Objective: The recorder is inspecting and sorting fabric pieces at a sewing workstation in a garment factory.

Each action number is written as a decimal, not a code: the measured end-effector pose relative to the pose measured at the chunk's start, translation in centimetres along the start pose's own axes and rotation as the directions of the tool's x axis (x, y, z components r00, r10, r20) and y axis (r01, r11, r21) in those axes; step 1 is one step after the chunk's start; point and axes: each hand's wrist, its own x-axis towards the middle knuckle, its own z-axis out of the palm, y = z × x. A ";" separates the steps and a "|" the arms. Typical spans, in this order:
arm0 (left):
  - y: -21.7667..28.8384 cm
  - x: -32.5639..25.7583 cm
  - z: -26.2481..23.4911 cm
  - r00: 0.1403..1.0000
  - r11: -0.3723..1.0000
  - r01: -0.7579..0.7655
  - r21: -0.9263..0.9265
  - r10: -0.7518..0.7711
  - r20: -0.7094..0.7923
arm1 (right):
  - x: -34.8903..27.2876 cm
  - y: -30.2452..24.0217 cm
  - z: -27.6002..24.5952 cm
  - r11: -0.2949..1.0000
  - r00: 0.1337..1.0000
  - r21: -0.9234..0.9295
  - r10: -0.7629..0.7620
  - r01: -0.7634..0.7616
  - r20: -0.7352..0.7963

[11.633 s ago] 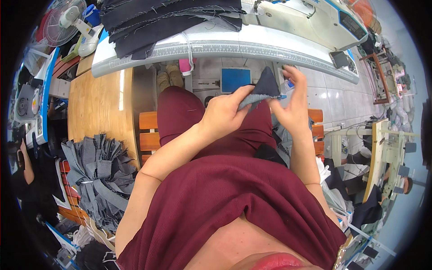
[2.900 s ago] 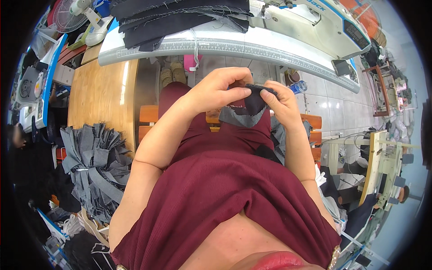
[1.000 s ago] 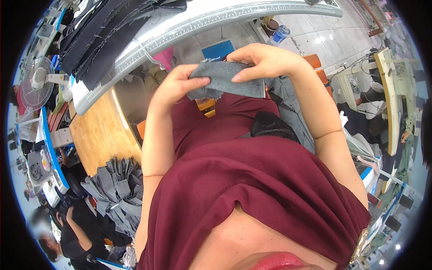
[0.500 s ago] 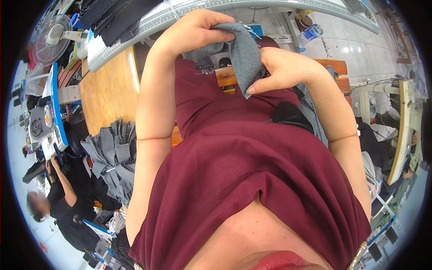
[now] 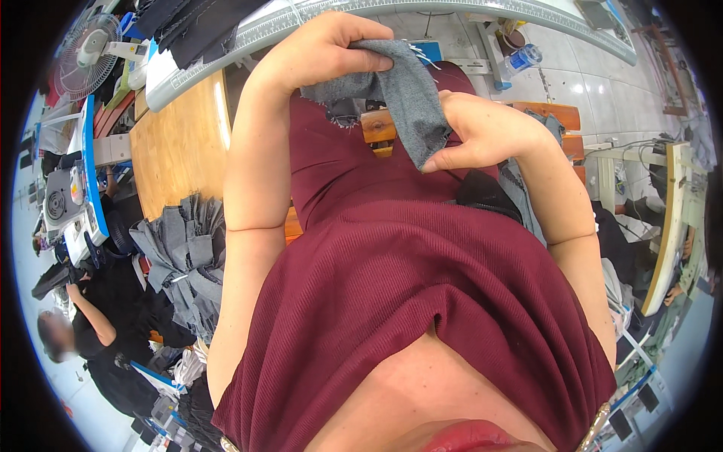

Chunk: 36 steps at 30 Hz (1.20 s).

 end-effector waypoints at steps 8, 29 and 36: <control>0.4 -0.9 0.5 0.934 0.985 -0.172 -0.021 0.156 -0.321 | -0.7 -0.3 -2.6 0.987 0.923 -0.115 -0.149 0.115 -0.353; 2.3 2.8 7.1 0.674 0.937 -0.335 0.100 0.312 -0.669 | 2.1 1.6 -3.3 0.916 0.372 -0.390 -0.395 0.092 -0.840; 3.2 2.2 7.0 0.664 0.943 -0.333 0.024 0.253 -0.704 | 1.8 1.9 -3.3 0.927 0.440 -0.347 -0.372 0.141 -0.817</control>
